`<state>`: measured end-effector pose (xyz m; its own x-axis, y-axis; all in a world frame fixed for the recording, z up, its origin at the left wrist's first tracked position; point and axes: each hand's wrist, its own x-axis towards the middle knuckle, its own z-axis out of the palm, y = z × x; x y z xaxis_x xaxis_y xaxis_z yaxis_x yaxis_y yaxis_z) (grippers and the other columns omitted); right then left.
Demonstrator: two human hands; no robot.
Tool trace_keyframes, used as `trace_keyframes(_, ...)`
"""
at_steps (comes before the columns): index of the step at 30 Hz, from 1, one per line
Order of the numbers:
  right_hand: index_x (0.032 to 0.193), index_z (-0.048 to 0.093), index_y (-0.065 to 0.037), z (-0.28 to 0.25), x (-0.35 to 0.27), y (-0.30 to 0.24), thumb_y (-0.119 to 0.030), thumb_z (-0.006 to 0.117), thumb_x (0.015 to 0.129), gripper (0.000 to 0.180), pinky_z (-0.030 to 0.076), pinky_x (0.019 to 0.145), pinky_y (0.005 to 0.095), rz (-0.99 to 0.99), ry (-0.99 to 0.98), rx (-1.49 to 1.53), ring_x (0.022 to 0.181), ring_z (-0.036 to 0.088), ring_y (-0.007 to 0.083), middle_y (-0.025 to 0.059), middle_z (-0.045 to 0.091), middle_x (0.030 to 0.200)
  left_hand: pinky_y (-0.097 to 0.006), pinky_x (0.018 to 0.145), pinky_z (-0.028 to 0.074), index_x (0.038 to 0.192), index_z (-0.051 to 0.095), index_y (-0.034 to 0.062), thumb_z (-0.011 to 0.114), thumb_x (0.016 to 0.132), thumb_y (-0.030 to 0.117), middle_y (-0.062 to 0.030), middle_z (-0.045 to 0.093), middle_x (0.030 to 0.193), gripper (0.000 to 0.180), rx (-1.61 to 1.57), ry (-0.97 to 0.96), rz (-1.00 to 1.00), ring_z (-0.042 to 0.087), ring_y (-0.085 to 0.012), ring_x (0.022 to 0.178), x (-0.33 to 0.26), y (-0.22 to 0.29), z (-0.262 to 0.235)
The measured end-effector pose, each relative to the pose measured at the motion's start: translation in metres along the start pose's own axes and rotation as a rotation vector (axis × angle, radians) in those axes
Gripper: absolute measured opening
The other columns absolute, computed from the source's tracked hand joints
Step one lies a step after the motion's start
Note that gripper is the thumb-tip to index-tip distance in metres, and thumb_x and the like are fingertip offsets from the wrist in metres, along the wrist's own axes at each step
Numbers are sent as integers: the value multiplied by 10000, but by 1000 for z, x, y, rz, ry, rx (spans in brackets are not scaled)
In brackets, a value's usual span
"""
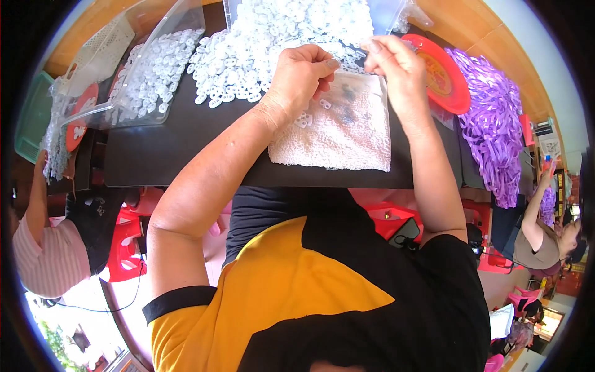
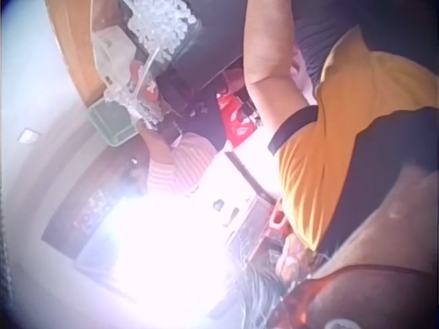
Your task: Sort and inspect small white plastic ring components on a white towel at a workstation.
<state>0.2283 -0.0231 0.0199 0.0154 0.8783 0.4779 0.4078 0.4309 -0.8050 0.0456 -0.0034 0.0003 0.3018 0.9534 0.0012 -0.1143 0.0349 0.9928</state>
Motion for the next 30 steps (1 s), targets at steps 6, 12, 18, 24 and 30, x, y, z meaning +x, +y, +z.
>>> trace_keyframes(6,888,650,-49,-33,-7,2,-146,639,845,106,473,629,357,-82,-202,-462,685,635,249,102,648,747,-224,515,402,866,650,18,654,894,129,-10,580,693,115,-32,31,-20,500,-86,583,-1,-2,-1)
trace_keyframes(12,848,658,-82,-37,-30,3,-136,624,844,64,485,683,424,-196,-276,-769,793,629,310,95,608,832,-218,529,398,855,652,22,656,892,133,-6,583,692,117,16,48,-27,496,-82,582,-4,2,0)
trace_keyframes(18,840,652,-69,-30,-35,1,-141,645,820,74,468,701,402,-372,-331,-1001,800,623,294,94,598,831,-219,511,388,859,649,24,653,896,141,-3,581,686,123,45,24,0,485,-74,572,-5,2,1)
trace_keyframes(24,823,613,-58,-28,-35,-2,-88,651,794,57,465,676,388,-400,-294,-892,777,625,290,84,603,827,-215,484,377,879,640,23,649,902,143,-5,585,690,123,24,40,-11,488,-73,565,-4,-2,1)
trace_keyframes(30,903,617,-4,-9,-7,-3,-12,644,841,68,471,655,243,120,-73,34,706,577,78,-2,621,748,-221,487,392,880,635,13,650,901,135,-14,587,690,124,-34,57,-6,503,-83,568,-5,-1,3)
